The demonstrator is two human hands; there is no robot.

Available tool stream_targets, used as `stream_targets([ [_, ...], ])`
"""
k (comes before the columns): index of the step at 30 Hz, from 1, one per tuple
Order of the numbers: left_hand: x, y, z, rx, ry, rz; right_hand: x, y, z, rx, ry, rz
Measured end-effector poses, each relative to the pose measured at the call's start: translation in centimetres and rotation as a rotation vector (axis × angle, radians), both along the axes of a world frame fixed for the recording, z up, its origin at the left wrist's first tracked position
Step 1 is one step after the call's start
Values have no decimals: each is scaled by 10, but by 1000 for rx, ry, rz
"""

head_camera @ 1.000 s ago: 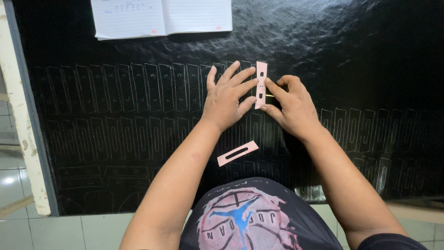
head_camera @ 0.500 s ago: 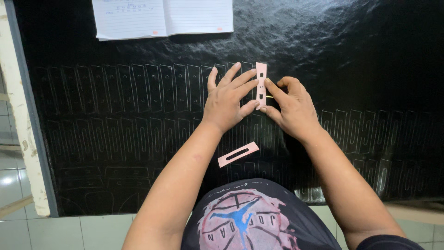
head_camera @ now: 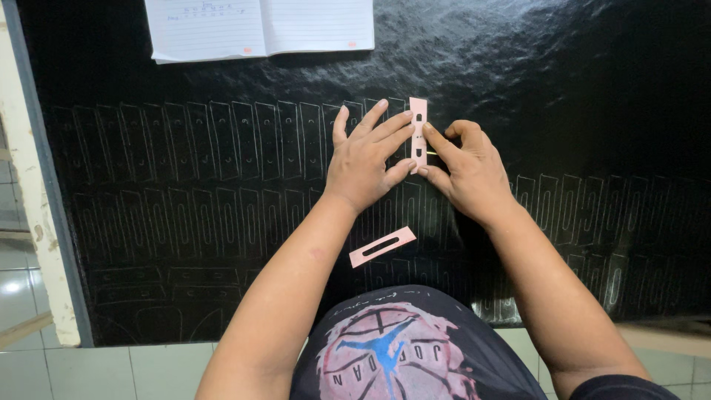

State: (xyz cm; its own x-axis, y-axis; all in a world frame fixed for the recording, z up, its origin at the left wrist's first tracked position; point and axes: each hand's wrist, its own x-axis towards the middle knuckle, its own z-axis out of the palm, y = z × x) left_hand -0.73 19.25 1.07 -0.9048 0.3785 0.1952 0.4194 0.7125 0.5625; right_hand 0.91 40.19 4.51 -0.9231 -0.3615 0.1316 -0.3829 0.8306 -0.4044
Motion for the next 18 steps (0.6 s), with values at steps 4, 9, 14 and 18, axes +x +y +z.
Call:
stream_targets([
  [4, 0, 0, 0, 4, 5, -4, -1, 1, 0, 27, -9, 14],
  [9, 0, 1, -1, -5, 38, -9, -5, 2, 5, -101, -159, -65],
  [14, 2, -1, -5, -12, 110, 4, -29, 2, 15, -170, -24, -49],
  [18, 2, -4, -7, 31, 141, 6, -47, -10, 20, -221, -56, 50],
])
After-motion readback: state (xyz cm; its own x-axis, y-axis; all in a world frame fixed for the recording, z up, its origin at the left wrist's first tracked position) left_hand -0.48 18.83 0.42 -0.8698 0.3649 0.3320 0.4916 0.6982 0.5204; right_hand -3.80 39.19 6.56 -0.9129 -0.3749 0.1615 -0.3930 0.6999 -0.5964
